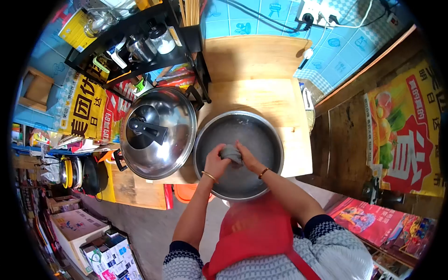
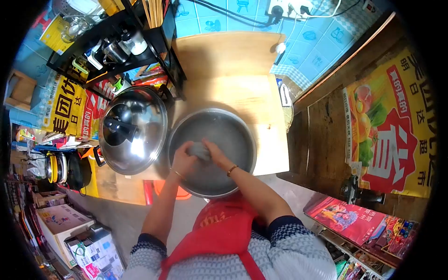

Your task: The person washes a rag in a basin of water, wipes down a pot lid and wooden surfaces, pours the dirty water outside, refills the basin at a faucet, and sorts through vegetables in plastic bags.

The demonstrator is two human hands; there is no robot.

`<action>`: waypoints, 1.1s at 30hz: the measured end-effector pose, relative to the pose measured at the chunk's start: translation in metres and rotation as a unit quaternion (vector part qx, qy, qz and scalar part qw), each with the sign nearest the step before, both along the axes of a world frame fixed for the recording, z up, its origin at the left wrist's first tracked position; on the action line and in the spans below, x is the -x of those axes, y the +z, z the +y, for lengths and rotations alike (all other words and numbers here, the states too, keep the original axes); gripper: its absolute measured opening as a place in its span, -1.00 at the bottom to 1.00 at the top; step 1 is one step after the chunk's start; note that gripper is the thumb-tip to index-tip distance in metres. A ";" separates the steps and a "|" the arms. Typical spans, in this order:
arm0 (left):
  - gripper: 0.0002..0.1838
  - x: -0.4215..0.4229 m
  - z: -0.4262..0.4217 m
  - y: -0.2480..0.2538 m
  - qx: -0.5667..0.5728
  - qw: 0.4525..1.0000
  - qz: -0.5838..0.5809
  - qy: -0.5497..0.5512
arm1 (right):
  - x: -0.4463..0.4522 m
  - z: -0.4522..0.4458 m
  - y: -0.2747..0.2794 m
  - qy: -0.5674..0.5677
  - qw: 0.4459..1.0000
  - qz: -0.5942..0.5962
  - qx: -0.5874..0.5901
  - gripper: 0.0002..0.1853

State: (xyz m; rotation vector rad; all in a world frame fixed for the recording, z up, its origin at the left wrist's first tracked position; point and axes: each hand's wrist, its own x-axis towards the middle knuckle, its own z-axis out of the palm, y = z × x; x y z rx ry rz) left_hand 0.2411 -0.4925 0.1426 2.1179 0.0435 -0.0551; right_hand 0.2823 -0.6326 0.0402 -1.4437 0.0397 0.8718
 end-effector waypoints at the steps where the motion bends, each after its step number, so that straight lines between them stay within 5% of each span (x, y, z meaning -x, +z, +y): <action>1: -0.57 0.002 0.002 0.003 0.081 0.996 0.005 0.027 | 0.009 0.005 -0.009 -0.093 0.993 -0.018 -0.068 -0.49; 2: -0.57 0.003 0.003 0.006 0.080 0.997 0.002 0.025 | 0.014 0.007 -0.018 -0.185 0.973 -0.035 -0.136 -0.48; 4: -0.60 0.007 0.004 0.012 0.324 0.941 0.034 0.092 | 0.025 0.002 0.006 -0.151 0.971 0.036 -0.184 -0.48; 8: -0.58 0.013 0.007 0.015 0.340 0.933 0.028 0.117 | 0.044 0.004 0.003 -0.119 0.946 0.146 -0.264 -0.35; 10: -0.59 0.025 -0.001 0.004 0.076 0.987 -0.049 0.135 | 0.049 0.001 0.003 -0.089 0.921 0.213 -0.312 -0.39; 12: -0.57 0.036 -0.005 -0.035 0.018 0.990 -0.102 0.096 | 0.047 0.001 0.014 -0.058 0.889 0.280 -0.358 -0.43; 14: -0.51 0.046 -0.007 -0.052 -0.152 0.939 -0.253 -0.177 | 0.040 0.002 0.051 -0.185 0.847 0.379 -0.324 -0.59; 18: -0.49 0.059 0.008 -0.020 -0.208 0.927 -0.228 -0.212 | 0.029 -0.023 0.013 -0.063 0.879 0.371 -0.292 -0.71; 20: -0.46 0.055 0.020 -0.016 -0.342 0.890 -0.230 -0.196 | 0.032 -0.024 0.024 0.108 0.945 0.204 -0.230 -0.76; 24: -0.48 0.032 0.023 -0.034 -0.315 0.870 -0.311 -0.219 | 0.016 -0.016 0.059 0.204 0.933 0.261 -0.140 -0.72; 26: -0.49 0.026 0.010 -0.033 -0.320 0.852 -0.312 -0.272 | 0.012 -0.030 0.076 0.306 0.947 0.091 -0.023 -0.79; 30: -0.61 0.018 -0.014 -0.040 -0.251 0.887 -0.229 -0.312 | 0.020 -0.038 0.095 0.268 0.949 0.164 0.017 -0.76; 32: -0.73 0.016 -0.016 -0.055 -0.284 0.893 -0.155 -0.314 | 0.021 -0.035 0.049 0.289 0.937 -0.190 0.041 -0.77; 33: -0.73 0.015 -0.017 -0.060 -0.284 0.893 -0.156 -0.314 | 0.023 -0.032 0.060 0.289 0.937 -0.190 0.043 -0.77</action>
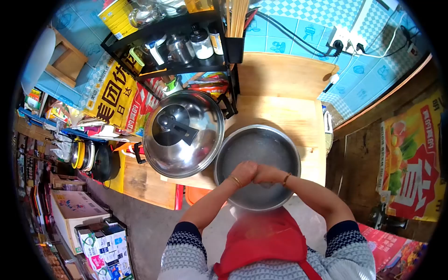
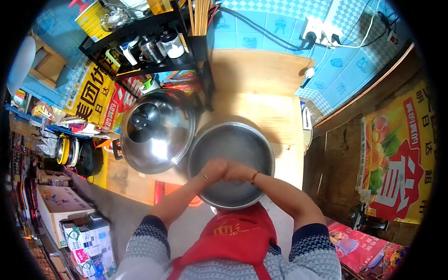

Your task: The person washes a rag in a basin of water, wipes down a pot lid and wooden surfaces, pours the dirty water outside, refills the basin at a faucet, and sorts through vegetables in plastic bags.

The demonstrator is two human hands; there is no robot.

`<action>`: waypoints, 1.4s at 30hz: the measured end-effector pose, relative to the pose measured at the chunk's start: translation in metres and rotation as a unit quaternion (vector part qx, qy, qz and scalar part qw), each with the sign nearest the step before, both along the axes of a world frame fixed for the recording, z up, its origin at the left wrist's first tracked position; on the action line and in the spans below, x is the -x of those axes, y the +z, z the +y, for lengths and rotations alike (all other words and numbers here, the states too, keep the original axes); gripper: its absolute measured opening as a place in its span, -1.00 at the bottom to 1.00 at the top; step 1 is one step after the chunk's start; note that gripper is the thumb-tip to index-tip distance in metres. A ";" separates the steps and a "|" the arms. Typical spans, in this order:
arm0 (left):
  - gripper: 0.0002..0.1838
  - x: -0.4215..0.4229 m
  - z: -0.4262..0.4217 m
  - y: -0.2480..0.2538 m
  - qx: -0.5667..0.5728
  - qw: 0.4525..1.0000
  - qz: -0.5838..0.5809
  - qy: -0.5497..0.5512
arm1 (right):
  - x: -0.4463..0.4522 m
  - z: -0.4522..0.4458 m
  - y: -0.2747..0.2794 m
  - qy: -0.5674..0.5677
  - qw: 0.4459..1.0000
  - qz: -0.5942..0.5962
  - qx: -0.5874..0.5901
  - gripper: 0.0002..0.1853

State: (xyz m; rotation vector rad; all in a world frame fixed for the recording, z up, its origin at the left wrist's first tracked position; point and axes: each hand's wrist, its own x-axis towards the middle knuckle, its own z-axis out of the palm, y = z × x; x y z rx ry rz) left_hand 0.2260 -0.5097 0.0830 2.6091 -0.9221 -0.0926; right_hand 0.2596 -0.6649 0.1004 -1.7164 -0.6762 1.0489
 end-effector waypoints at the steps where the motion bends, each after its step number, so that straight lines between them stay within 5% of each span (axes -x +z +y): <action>1: -0.78 -0.001 0.000 -0.004 -0.021 0.997 0.060 0.041 | 0.004 0.007 0.025 -0.002 0.991 -0.102 0.091 -0.76; 2: -0.83 -0.004 0.000 -0.008 -0.042 0.989 0.119 0.082 | 0.004 0.012 0.038 -0.004 0.962 -0.202 0.181 -0.75; 3: -0.83 -0.011 0.002 -0.014 -0.041 0.989 0.119 0.081 | 0.000 0.013 0.028 -0.004 0.962 -0.202 0.182 -0.75; 5: -0.82 -0.022 0.008 -0.025 0.022 0.910 0.381 0.161 | -0.007 0.019 0.000 0.025 0.883 -0.447 0.142 -0.70; 6: -0.82 -0.023 0.012 -0.021 0.024 0.908 0.387 0.160 | -0.010 0.022 -0.003 0.028 0.885 -0.442 0.145 -0.70; 9: -0.60 -0.025 0.042 -0.003 0.316 0.763 0.470 0.312 | -0.036 0.034 -0.011 -0.095 0.978 -0.125 0.138 -0.77; 11: -0.44 -0.026 0.060 0.010 0.485 0.608 0.490 0.394 | -0.046 0.040 -0.017 -0.175 0.972 0.095 0.124 -0.80; 12: -0.44 -0.021 0.065 0.012 0.484 0.606 0.493 0.394 | -0.046 0.040 -0.023 -0.177 0.971 0.097 0.125 -0.80; 13: -0.38 -0.011 0.069 0.014 0.367 0.833 0.269 0.316 | -0.044 0.040 -0.030 -0.214 0.924 0.310 0.067 -0.78; 14: -0.32 -0.006 0.073 0.014 0.206 0.958 0.012 0.198 | -0.041 0.039 -0.037 -0.242 0.828 0.506 0.004 -0.75; 15: -0.32 -0.006 0.077 0.013 0.207 0.958 0.015 0.197 | -0.036 0.041 -0.033 -0.244 0.826 0.508 0.005 -0.75; 17: -0.35 -0.009 0.082 0.010 0.106 0.990 -0.038 0.083 | -0.026 0.049 -0.012 -0.149 0.719 0.674 -0.076 -0.76; 21: -0.39 -0.020 0.080 0.040 0.103 0.980 -0.160 -0.049 | -0.014 0.047 0.021 -0.118 0.732 0.671 -0.023 -0.79; 23: -0.50 -0.024 0.070 0.048 0.101 0.986 -0.043 -0.123 | -0.017 0.041 0.043 -0.040 0.836 0.547 0.026 -0.79; 24: -0.50 -0.025 0.065 0.045 0.102 0.986 -0.043 -0.125 | -0.015 0.039 0.039 -0.042 0.836 0.547 0.026 -0.79; 26: -0.58 -0.029 0.059 0.034 0.077 0.991 -0.014 -0.106 | -0.015 0.040 0.030 -0.030 0.944 0.324 0.052 -0.75; 27: -0.58 -0.030 0.057 0.030 0.078 0.991 -0.014 -0.108 | -0.014 0.042 0.034 -0.032 0.944 0.324 0.052 -0.75; 28: -0.61 -0.030 0.053 0.027 0.044 0.996 0.054 -0.058 | -0.012 0.043 0.040 -0.044 0.974 0.193 0.107 -0.75; 29: -0.64 -0.028 0.050 0.023 0.008 0.992 0.123 -0.006 | -0.009 0.043 0.044 -0.053 0.984 0.058 0.159 -0.74; 30: -0.64 -0.026 0.045 0.022 0.008 0.992 0.124 -0.007 | -0.006 0.040 0.035 -0.054 0.984 0.060 0.159 -0.74; 32: -0.63 -0.019 0.035 0.021 0.038 0.980 0.176 0.083 | 0.001 0.034 0.010 -0.019 0.941 -0.264 0.210 -0.63; 36: -0.60 -0.014 0.025 -0.018 0.111 0.962 0.207 0.142 | 0.001 0.025 0.031 0.023 0.920 -0.272 0.283 -0.50; 38: -0.53 -0.027 0.032 -0.018 0.121 0.804 0.561 0.157 | 0.004 0.020 0.032 0.028 0.900 -0.380 0.213 -0.43; 39: -0.53 -0.027 0.032 -0.012 0.120 0.804 0.561 0.157 | 0.005 0.017 0.028 0.027 0.900 -0.380 0.213 -0.43; 41: -0.44 -0.023 0.034 0.001 0.356 0.650 0.641 0.197 | 0.005 0.011 0.009 -0.032 0.909 -0.401 0.107 -0.44; 42: -0.44 -0.021 0.035 0.003 0.355 0.651 0.642 0.197 | 0.006 0.012 -0.008 -0.033 0.909 -0.401 0.107 -0.44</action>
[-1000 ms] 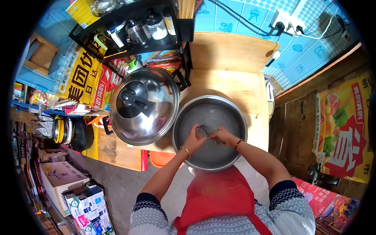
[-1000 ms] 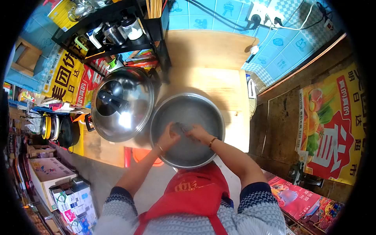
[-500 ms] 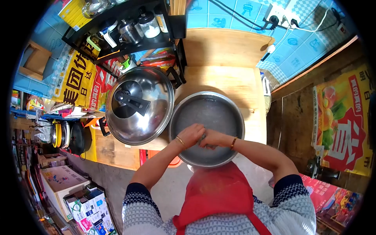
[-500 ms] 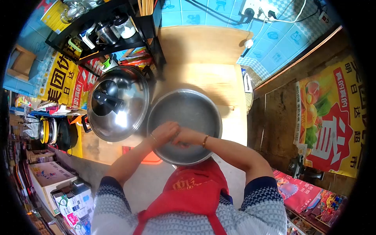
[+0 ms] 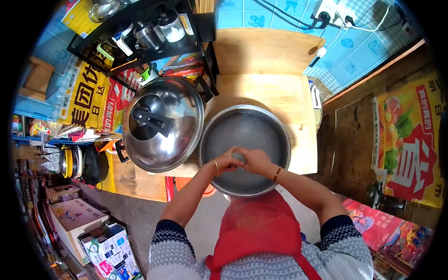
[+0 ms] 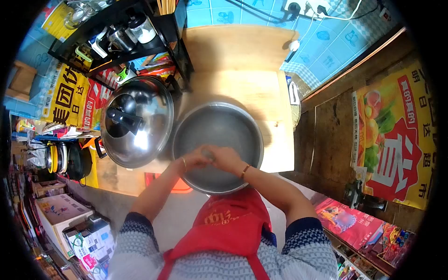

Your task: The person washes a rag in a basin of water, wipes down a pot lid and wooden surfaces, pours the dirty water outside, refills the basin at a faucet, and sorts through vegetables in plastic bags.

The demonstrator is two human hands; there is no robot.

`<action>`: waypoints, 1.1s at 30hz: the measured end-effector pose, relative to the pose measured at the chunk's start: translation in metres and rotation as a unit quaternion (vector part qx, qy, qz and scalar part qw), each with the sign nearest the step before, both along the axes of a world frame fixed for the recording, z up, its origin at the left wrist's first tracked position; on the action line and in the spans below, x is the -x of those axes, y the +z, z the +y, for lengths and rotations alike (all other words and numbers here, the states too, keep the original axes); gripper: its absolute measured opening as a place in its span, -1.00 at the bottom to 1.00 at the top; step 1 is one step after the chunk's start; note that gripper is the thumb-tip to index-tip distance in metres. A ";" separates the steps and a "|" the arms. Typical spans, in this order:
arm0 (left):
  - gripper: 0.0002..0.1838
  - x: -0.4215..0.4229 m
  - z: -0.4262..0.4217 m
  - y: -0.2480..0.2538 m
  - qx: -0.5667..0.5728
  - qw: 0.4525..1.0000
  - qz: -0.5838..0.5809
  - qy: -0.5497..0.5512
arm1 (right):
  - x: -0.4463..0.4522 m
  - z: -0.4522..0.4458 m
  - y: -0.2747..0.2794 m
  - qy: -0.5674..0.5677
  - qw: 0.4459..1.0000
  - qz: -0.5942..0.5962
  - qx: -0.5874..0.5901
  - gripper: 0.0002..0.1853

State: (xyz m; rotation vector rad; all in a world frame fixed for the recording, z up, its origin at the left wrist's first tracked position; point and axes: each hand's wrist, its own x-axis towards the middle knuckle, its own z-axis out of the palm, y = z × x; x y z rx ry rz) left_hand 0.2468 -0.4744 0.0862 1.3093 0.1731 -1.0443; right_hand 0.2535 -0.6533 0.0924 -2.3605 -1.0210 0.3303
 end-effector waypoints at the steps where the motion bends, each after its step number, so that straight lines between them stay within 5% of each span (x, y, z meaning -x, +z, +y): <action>1: -0.42 0.004 0.001 0.001 -0.043 0.995 -0.093 0.020 | 0.002 0.001 -0.022 -0.066 0.991 0.042 -0.107 -0.50; 3: -0.38 0.014 0.004 0.004 -0.126 0.952 -0.274 0.058 | 0.000 0.000 -0.023 -0.131 0.965 0.083 -0.213 -0.57; 4: -0.35 0.019 0.004 0.006 -0.166 0.914 -0.361 0.076 | -0.003 -0.002 0.001 -0.206 0.857 0.392 -0.263 -0.66; 5: -0.33 0.023 0.004 0.009 -0.204 0.867 -0.444 0.093 | -0.005 -0.003 0.016 -0.257 0.651 0.656 -0.283 -0.76; 6: -0.33 0.027 0.003 0.018 -0.204 0.867 -0.445 0.092 | -0.004 -0.004 0.019 -0.257 0.650 0.656 -0.285 -0.76; 8: -0.37 0.035 0.000 0.037 -0.357 0.655 -0.665 -0.033 | -0.001 -0.005 0.024 -0.290 0.431 0.778 -0.352 -0.88; 9: -0.37 0.038 0.002 0.033 -0.356 0.653 -0.668 -0.032 | 0.003 -0.005 0.029 -0.290 0.433 0.776 -0.354 -0.88; 11: -0.43 0.042 0.012 0.023 -0.336 0.575 -0.736 -0.121 | 0.017 -0.003 0.038 -0.277 0.280 0.853 -0.343 -0.90; 12: -0.43 0.040 0.015 0.029 -0.335 0.573 -0.738 -0.121 | 0.025 0.002 0.036 -0.277 0.283 0.851 -0.345 -0.90; 14: -0.51 0.028 0.017 0.057 -0.222 0.481 -0.834 -0.156 | 0.035 0.010 0.028 -0.165 0.193 0.912 -0.322 -0.91; 18: -0.53 0.000 0.008 0.101 -0.204 0.455 -0.845 -0.191 | 0.011 0.003 0.064 -0.097 0.258 0.923 -0.269 -0.87; 20: -0.55 -0.014 0.005 0.107 -0.180 0.474 -0.831 -0.227 | 0.001 0.006 0.080 -0.078 0.528 0.822 -0.196 -0.91; 21: -0.55 -0.012 0.006 0.104 -0.179 0.472 -0.832 -0.227 | 0.003 0.009 0.086 -0.078 0.530 0.821 -0.197 -0.91; 23: -0.67 -0.004 0.009 0.089 -0.222 0.509 -0.783 -0.279 | 0.014 0.012 0.096 -0.128 0.662 0.715 -0.186 -0.90; 24: -0.67 0.002 0.007 0.087 -0.222 0.508 -0.784 -0.280 | 0.017 0.012 0.090 -0.128 0.662 0.714 -0.188 -0.90; 26: -0.82 0.012 0.003 0.083 -0.319 0.581 -0.683 -0.308 | 0.018 0.012 0.072 -0.144 0.763 0.614 -0.142 -0.91; 27: -0.82 0.016 0.002 0.075 -0.319 0.579 -0.684 -0.309 | 0.021 0.013 0.077 -0.144 0.763 0.613 -0.143 -0.91; 29: -0.85 0.016 0.002 0.056 -0.346 0.582 -0.693 -0.249 | 0.022 0.017 0.087 -0.152 0.869 0.465 -0.068 -0.90; 30: -0.85 0.016 -0.001 0.051 -0.343 0.586 -0.690 -0.250 | 0.023 0.017 0.084 -0.155 0.867 0.469 -0.066 -0.90; 32: -0.82 0.017 -0.004 0.038 -0.399 0.646 -0.604 -0.242 | 0.025 0.018 0.069 -0.098 0.985 0.118 -0.078 -0.80; 33: -0.82 0.019 -0.007 0.041 -0.398 0.651 -0.599 -0.245 | 0.021 0.019 0.057 -0.099 0.984 0.126 -0.077 -0.80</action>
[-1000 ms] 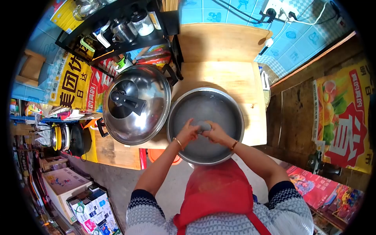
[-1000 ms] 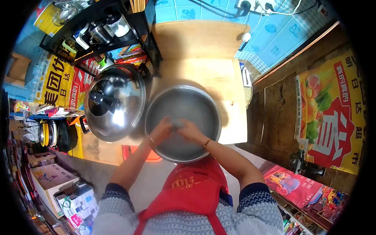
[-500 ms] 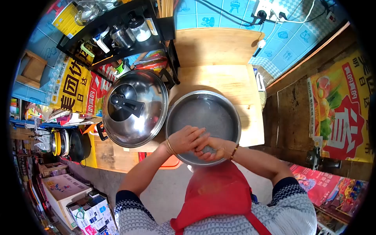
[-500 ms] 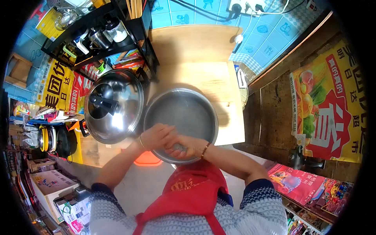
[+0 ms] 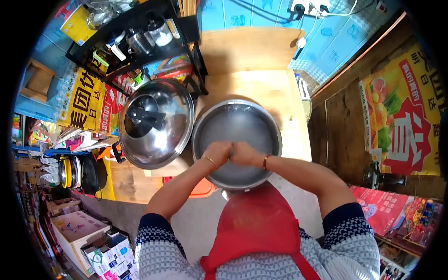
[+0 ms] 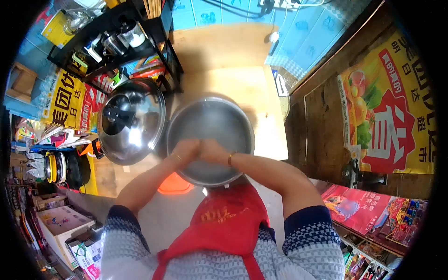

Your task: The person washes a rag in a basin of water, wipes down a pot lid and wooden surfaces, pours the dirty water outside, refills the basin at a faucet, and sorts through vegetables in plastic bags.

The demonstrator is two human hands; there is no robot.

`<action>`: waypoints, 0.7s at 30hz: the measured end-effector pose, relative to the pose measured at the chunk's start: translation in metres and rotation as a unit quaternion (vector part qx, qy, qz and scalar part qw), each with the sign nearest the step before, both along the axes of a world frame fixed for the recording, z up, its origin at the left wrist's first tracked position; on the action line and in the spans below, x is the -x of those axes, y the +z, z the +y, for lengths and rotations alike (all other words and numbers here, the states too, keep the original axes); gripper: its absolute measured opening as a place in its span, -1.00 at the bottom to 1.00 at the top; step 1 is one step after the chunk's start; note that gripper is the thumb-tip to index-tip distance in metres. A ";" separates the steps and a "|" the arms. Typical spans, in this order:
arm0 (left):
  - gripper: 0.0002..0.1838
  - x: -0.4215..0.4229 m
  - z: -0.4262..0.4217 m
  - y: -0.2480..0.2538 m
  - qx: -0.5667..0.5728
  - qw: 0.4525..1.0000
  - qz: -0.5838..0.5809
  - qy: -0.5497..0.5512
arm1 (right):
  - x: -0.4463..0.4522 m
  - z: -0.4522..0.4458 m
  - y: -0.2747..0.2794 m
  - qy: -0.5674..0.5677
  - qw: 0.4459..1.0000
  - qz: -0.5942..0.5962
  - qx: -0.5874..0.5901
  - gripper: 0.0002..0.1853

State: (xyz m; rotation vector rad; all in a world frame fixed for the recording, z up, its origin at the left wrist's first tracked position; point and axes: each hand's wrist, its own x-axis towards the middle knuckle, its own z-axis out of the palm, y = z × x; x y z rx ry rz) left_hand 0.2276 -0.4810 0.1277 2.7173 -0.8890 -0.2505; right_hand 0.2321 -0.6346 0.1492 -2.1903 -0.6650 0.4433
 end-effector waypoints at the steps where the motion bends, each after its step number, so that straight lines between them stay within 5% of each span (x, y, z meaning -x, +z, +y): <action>1: -0.81 0.000 -0.005 0.011 0.007 0.998 0.035 0.054 | -0.011 0.001 -0.012 0.022 0.997 0.038 0.067 -0.75; 6: -0.80 -0.007 -0.014 0.013 0.021 0.979 0.096 0.179 | -0.034 -0.003 0.022 0.085 0.976 0.055 0.195 -0.73; 15: -0.78 -0.014 -0.022 0.018 0.120 0.936 0.153 0.293 | -0.057 -0.004 0.045 0.173 0.945 -0.159 0.226 -0.76; 21: -0.73 0.008 -0.029 0.030 0.267 0.831 0.284 0.397 | -0.043 -0.006 0.048 0.197 0.939 -0.191 0.206 -0.85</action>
